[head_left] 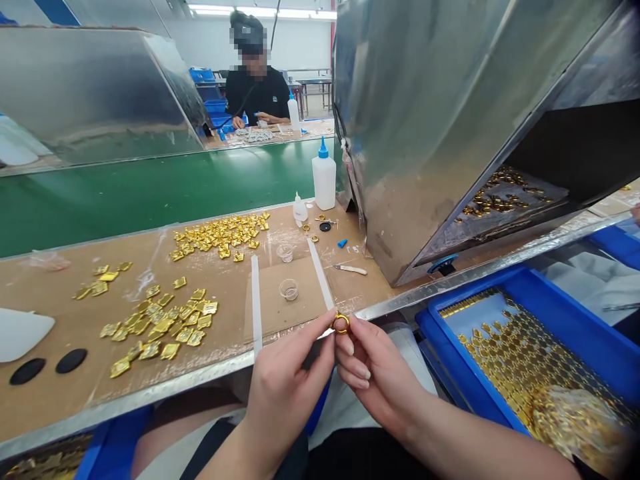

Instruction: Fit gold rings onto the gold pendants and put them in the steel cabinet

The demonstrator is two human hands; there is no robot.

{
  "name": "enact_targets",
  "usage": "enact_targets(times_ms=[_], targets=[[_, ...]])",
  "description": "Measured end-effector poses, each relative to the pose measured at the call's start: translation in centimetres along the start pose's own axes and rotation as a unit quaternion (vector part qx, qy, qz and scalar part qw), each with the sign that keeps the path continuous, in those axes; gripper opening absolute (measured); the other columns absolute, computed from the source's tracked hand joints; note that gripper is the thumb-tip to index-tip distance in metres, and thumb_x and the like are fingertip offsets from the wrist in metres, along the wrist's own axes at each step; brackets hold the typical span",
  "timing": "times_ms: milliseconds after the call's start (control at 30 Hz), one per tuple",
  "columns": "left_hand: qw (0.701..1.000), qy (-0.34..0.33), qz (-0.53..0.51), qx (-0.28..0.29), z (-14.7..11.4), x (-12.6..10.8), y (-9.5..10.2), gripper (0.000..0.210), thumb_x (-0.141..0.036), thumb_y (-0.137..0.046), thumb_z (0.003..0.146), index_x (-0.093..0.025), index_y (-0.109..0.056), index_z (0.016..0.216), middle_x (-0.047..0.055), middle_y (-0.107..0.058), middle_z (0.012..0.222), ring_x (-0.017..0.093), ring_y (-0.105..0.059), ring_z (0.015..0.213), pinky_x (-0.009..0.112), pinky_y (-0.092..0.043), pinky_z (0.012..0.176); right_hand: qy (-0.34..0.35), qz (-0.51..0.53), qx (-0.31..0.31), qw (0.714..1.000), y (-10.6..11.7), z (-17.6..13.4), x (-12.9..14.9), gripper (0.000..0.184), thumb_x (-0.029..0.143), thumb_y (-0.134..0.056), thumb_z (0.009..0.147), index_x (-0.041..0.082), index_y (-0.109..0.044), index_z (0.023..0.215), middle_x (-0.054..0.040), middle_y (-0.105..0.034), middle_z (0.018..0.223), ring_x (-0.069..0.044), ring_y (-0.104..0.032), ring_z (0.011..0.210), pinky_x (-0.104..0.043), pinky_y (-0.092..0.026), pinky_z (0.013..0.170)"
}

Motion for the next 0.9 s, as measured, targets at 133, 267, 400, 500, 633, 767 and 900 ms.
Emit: enact_targets(times_ms=[133,267,400,500,633,767,900], targets=[[0.973,0.151,-0.173,0.015,-0.4,1.3,-1.0,0.033,-0.022,-0.068,0.094,-0.021,-0.070,0.127,0.008,-0.079,0.116,0.022,-0.077,0.103,0.033,-0.064,0.094,0.035,-0.032,-0.022,0.999,0.7,0.0,0.1,0.030,0.042,-0.066,0.097,0.014,-0.075,0.093,0.0035,-0.052,0.066,-0.003,-0.032,0.044,-0.015,-0.026,0.040],[0.922,0.219,-0.319,0.013,-0.6,1.6,-1.8,0.033,-0.023,-0.069,0.093,-0.018,-0.072,0.125,0.013,-0.077,0.119,0.026,-0.076,0.107,0.036,-0.063,0.097,0.079,-0.095,-0.014,0.992,0.9,-0.4,0.6,0.030,0.041,-0.065,0.096,0.015,-0.078,0.094,0.0027,-0.050,0.067,-0.004,-0.036,0.045,-0.018,-0.028,0.043],[0.887,0.232,-0.399,0.004,-0.6,1.5,-1.9,0.026,-0.023,-0.073,0.091,-0.019,-0.076,0.116,0.012,-0.080,0.111,0.024,-0.078,0.100,0.031,-0.064,0.090,0.120,-0.155,0.037,0.980,0.6,-1.1,1.0,0.032,0.044,-0.065,0.096,0.016,-0.080,0.099,0.0028,-0.045,0.066,-0.004,-0.035,0.045,-0.019,-0.024,0.043],[0.873,0.230,-0.430,0.000,-0.6,1.3,-1.8,0.019,-0.022,-0.075,0.090,-0.022,-0.079,0.109,0.008,-0.081,0.107,0.020,-0.079,0.093,0.025,-0.065,0.085,0.105,-0.169,0.094,0.975,0.4,-1.6,0.7,0.039,0.050,-0.065,0.095,0.017,-0.080,0.108,0.0047,-0.035,0.062,-0.005,-0.029,0.047,-0.018,-0.021,0.043],[0.884,0.220,-0.413,0.015,-0.8,1.0,-1.3,0.018,-0.021,-0.077,0.089,-0.026,-0.079,0.107,0.007,-0.081,0.110,0.019,-0.079,0.095,0.023,-0.064,0.085,0.050,-0.159,0.152,0.974,0.2,-2.5,0.2,0.047,0.056,-0.061,0.096,0.018,-0.076,0.119,0.0061,-0.029,0.061,-0.006,-0.019,0.050,-0.017,-0.018,0.044],[0.907,0.186,-0.377,0.030,-1.0,0.5,-0.5,0.016,-0.024,-0.074,0.092,-0.027,-0.079,0.107,0.006,-0.080,0.111,0.020,-0.078,0.100,0.024,-0.064,0.087,0.003,-0.168,0.203,0.965,-0.2,-3.4,-0.1,0.059,0.064,-0.052,0.098,0.019,-0.069,0.132,0.0064,-0.032,0.062,-0.006,-0.022,0.047,-0.017,-0.021,0.043],[0.934,0.141,-0.324,0.047,-0.9,0.1,0.5,0.017,-0.023,-0.071,0.094,-0.027,-0.076,0.109,0.007,-0.080,0.112,0.022,-0.077,0.103,0.029,-0.065,0.089,-0.040,-0.186,0.248,0.950,-0.4,-4.0,-0.4,0.068,0.072,-0.046,0.096,0.023,-0.063,0.141,0.0044,-0.039,0.068,-0.006,-0.031,0.048,-0.018,-0.026,0.044]])
Point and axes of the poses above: each hand's wrist, its own z-axis towards the middle knuckle, its own y-axis out of the back of the hand, x = y × z, the point moved 7 cm from there along z, towards the middle knuckle
